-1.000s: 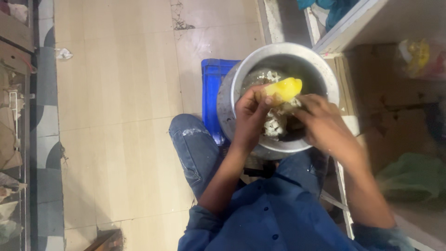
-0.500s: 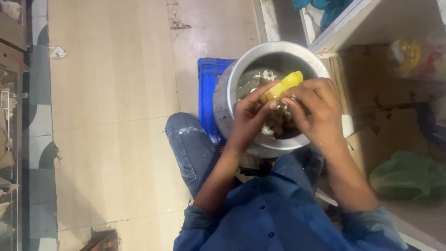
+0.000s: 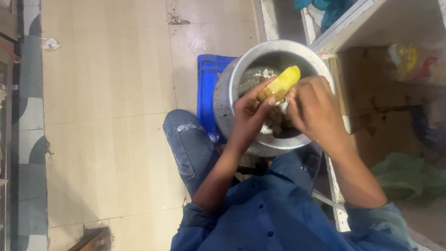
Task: The person peels the skin off of several potatoes by hand and places the peeled pieces into a large pot.
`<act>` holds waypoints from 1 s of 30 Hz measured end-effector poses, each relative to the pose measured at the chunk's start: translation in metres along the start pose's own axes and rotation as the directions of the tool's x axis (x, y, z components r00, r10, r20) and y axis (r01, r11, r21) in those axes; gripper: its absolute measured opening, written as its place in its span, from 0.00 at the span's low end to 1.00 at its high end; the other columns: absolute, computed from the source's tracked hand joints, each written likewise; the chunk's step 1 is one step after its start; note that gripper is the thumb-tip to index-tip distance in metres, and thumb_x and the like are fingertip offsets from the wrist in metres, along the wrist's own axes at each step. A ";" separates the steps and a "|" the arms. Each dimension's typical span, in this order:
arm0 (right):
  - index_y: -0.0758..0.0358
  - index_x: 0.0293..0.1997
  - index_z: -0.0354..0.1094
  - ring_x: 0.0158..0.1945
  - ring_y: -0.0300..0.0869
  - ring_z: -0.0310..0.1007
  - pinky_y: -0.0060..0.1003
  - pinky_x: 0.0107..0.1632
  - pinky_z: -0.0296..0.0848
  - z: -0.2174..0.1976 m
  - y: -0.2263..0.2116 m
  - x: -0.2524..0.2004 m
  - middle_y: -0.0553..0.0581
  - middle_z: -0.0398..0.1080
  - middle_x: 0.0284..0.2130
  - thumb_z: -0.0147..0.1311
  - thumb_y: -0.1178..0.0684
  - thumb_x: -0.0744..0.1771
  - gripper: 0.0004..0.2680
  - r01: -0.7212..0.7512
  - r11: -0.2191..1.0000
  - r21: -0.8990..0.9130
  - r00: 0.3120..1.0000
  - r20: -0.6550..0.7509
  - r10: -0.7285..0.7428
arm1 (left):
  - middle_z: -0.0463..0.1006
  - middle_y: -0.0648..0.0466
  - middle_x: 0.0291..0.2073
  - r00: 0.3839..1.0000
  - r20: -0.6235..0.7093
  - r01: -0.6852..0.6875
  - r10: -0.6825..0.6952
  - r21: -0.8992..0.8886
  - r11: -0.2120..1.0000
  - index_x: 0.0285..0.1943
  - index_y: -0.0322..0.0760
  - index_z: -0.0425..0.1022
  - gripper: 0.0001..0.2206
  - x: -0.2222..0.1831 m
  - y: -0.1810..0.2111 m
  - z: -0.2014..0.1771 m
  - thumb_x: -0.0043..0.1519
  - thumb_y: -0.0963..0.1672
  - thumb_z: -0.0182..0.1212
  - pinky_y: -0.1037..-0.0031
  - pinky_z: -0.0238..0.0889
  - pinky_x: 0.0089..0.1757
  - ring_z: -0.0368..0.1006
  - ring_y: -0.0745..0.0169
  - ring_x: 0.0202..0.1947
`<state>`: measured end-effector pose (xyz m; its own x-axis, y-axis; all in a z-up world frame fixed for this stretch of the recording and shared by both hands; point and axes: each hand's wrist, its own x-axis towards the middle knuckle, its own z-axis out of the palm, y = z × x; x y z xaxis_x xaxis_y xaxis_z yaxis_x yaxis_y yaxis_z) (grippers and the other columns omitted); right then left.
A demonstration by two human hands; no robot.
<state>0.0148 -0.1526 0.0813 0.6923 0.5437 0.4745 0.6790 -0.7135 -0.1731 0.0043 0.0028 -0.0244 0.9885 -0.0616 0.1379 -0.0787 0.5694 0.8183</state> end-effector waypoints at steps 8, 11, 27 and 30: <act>0.67 0.51 0.73 0.49 0.52 0.72 0.43 0.51 0.73 -0.006 -0.001 -0.007 0.61 0.71 0.46 0.64 0.63 0.68 0.08 0.034 0.999 -0.034 0.993 -0.109 -0.038 | 0.80 0.51 0.53 0.999 0.026 -0.039 0.040 -0.011 0.999 0.73 0.30 0.67 0.21 0.000 -0.001 0.004 0.70 0.39 0.59 0.80 0.69 0.50 0.75 0.72 0.50; 0.67 0.52 0.74 0.48 0.50 0.74 0.41 0.49 0.74 -0.008 0.004 0.001 0.58 0.73 0.45 0.63 0.64 0.66 0.09 0.169 0.977 -0.127 0.983 -0.045 -0.176 | 0.80 0.52 0.48 1.000 0.021 -0.007 0.006 0.042 0.999 0.74 0.29 0.69 0.21 -0.002 0.000 0.004 0.71 0.40 0.60 0.80 0.68 0.44 0.72 0.73 0.43; 0.69 0.46 0.73 0.42 0.47 0.70 0.40 0.44 0.73 -0.008 0.037 0.014 0.60 0.72 0.43 0.61 0.58 0.63 0.10 0.516 0.801 -0.303 0.856 0.228 -0.465 | 0.79 0.50 0.54 0.996 -0.007 -0.083 0.084 0.025 0.996 0.73 0.27 0.67 0.20 0.001 0.004 0.004 0.72 0.41 0.57 0.76 0.69 0.53 0.74 0.69 0.52; 0.69 0.46 0.73 0.42 0.48 0.71 0.40 0.44 0.73 -0.008 0.035 0.008 0.59 0.71 0.42 0.64 0.58 0.62 0.11 0.441 0.854 -0.277 0.893 0.228 -0.388 | 0.79 0.49 0.54 0.998 -0.008 -0.065 0.065 -0.055 0.996 0.73 0.27 0.65 0.21 0.004 0.004 0.004 0.71 0.41 0.57 0.76 0.70 0.53 0.75 0.67 0.52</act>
<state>0.0421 -0.1773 0.0858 0.4105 0.8629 0.2946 0.8173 -0.4915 0.3008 0.0071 0.0017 -0.0182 0.9823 -0.0177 0.1862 -0.1359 0.6166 0.7754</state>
